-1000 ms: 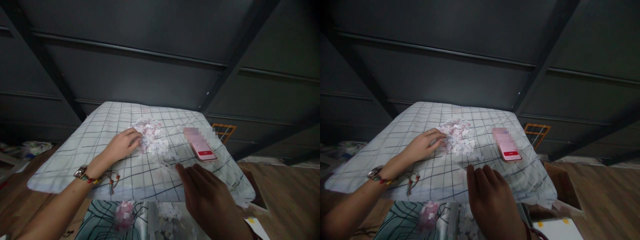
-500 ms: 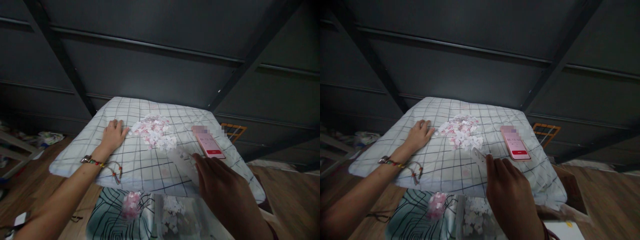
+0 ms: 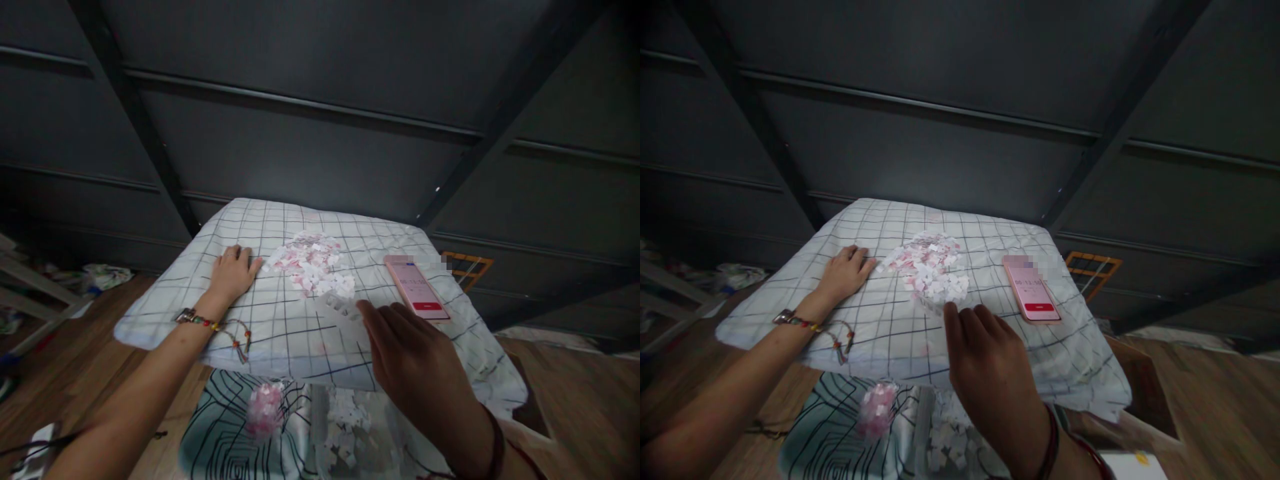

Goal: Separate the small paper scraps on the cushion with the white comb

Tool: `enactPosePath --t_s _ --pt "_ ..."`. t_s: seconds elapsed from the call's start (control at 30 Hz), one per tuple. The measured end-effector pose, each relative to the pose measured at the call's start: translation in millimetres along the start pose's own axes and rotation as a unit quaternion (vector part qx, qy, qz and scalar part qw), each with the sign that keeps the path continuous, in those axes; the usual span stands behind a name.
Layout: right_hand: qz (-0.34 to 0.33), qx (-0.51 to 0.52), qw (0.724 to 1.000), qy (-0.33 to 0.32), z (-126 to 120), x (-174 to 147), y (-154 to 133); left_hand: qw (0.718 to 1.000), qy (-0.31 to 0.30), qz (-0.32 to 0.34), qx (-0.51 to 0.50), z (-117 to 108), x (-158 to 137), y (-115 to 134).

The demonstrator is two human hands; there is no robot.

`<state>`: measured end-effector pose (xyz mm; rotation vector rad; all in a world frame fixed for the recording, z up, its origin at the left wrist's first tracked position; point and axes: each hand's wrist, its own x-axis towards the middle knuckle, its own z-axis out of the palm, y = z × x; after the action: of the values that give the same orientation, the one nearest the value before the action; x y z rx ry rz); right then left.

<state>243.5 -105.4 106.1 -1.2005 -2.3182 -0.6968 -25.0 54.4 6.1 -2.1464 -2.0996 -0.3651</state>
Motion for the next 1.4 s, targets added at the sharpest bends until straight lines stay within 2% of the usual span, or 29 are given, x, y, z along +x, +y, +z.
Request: enactPosePath --t_s 0.23,0.4,0.63,0.97,1.2,1.4 --pt "-0.007 -0.038 0.999 -0.017 4 -5 7 1.000 -0.005 -0.005 0.002 -1 0 1" --pt "0.001 0.005 0.999 -0.039 -1 -11 14 1.000 -0.002 -0.002 0.000 -2 0 1" --pt "-0.022 0.017 0.997 -0.078 -8 -24 28 1.000 0.008 -0.006 -0.003 1 1 0" --pt "-0.001 -0.065 0.997 -0.042 -21 -34 27 1.000 0.011 0.003 -0.003 1 1 -2" --pt "0.001 -0.080 0.996 -0.033 -22 -51 10 1.000 0.021 0.002 -0.004 2 1 -3" --pt "0.004 -0.047 0.999 -0.014 -22 -45 -11 1.000 0.023 0.003 -0.005 0 0 -2"
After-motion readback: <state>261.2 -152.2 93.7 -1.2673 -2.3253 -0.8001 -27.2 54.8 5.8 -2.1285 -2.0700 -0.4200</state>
